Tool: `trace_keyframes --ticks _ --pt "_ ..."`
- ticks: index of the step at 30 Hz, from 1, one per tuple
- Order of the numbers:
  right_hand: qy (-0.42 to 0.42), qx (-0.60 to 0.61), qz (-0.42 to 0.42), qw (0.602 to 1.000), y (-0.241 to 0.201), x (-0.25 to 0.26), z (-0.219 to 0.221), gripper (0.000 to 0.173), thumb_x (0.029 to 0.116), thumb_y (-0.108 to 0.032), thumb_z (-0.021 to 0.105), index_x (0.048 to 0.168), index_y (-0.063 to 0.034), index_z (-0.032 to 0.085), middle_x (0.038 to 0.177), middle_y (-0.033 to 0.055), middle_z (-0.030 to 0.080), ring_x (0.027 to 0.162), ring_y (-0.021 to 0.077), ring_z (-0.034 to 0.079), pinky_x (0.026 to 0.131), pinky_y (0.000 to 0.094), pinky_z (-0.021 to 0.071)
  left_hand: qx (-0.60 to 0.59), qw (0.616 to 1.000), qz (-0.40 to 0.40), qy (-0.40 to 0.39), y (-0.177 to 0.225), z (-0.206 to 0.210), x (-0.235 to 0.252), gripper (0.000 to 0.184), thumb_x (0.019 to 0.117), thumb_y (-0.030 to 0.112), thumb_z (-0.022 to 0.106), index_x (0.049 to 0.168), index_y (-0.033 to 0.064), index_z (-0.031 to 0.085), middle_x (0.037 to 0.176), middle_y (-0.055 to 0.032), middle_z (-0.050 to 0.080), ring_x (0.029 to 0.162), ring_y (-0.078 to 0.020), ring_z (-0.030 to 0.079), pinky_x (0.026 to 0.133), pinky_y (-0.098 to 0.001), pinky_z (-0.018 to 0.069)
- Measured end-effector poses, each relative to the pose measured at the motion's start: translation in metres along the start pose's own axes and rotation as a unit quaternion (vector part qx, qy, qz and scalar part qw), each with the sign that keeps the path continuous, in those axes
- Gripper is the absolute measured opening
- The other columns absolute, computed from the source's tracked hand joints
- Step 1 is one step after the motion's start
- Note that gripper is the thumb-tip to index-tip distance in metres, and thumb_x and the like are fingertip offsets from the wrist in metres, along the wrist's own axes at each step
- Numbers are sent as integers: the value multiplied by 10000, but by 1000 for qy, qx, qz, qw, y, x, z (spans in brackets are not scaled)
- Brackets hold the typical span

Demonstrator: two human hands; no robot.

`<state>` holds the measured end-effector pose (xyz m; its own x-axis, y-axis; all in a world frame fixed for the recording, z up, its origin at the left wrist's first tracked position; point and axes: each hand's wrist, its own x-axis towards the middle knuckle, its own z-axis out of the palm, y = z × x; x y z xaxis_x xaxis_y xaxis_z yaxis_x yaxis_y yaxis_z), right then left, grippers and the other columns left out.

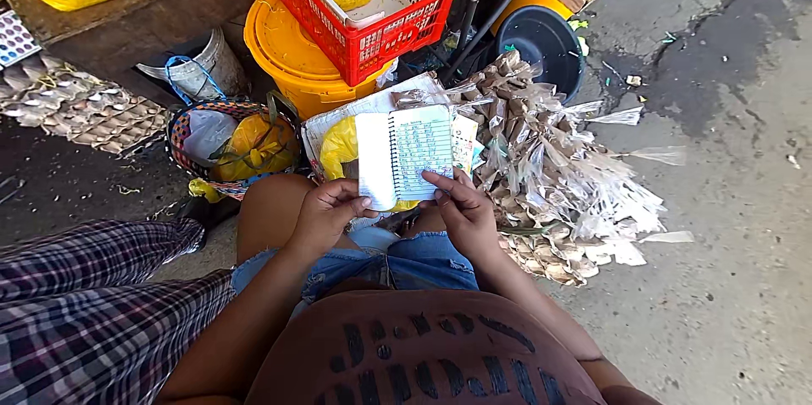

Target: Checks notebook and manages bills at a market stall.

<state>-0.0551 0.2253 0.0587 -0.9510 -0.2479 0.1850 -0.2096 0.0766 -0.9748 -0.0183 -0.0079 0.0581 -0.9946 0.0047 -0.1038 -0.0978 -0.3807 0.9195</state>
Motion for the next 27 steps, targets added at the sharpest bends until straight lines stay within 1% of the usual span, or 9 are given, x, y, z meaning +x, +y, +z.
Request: trace_keyframes --ticks 5,8,11,13,17,19,22,25,27 --pt "-17 17 26 999 -5 -1 17 322 965 47 476 1188 69 707 1268 189 627 973 74 699 818 214 609 93 993 63 -16 -5 25 3 150 867 -32 728 998 28 686 877 40 736 745 -35 694 696 -223 599" --pt "-13 52 19 998 -3 -1 25 260 988 -54 604 1195 72 700 1284 182 618 1004 51 684 825 180 594 160 980 115 -5 -11 33 4 151 873 3 741 1004 -10 666 892 18 711 772 -23 673 737 -207 584" --pt "-2 58 17 998 -2 -4 34 247 942 -107 702 1130 50 733 1246 149 644 1044 37 668 824 160 585 210 967 144 -3 -17 38 4 130 860 -16 712 974 -48 659 893 -27 692 784 -22 656 750 -202 569" --pt "0 46 8 999 -1 -1 39 185 945 -127 685 1051 -4 774 1175 90 691 1022 15 659 827 152 565 211 968 133 -17 -12 37 5 141 850 -39 705 979 -59 653 902 -40 689 792 -29 658 761 -205 570" --pt "-26 71 12 997 -1 2 37 186 966 -126 633 980 -46 800 1152 45 726 1094 32 653 949 197 543 157 981 99 -53 0 22 4 193 824 -36 778 980 -9 668 895 20 719 801 -28 688 769 -223 592" --pt "-50 86 3 995 2 2 38 185 973 -137 630 993 -55 795 1147 30 724 1073 20 653 932 196 547 139 984 91 -64 4 14 1 200 818 -49 775 980 18 679 887 41 730 791 -27 698 763 -228 601" --pt "-79 122 15 989 5 0 41 202 948 -137 689 1102 -43 780 1218 61 700 1076 34 661 890 194 570 123 986 82 -73 5 6 -2 205 830 -54 762 1003 38 704 907 40 748 789 -43 714 757 -241 613" --pt "-77 141 53 986 6 3 44 148 927 -92 708 1035 -37 794 1196 74 709 1054 52 680 885 211 586 116 988 62 -79 5 0 -5 239 846 -89 722 1056 24 720 945 6 760 832 -75 728 797 -270 620" --pt "-75 144 50 985 7 3 44 134 938 -92 687 987 -33 798 1167 70 718 1020 45 684 877 214 584 126 988 56 -73 5 1 -4 244 838 -95 717 1049 27 723 933 4 762 840 -70 727 810 -261 613"
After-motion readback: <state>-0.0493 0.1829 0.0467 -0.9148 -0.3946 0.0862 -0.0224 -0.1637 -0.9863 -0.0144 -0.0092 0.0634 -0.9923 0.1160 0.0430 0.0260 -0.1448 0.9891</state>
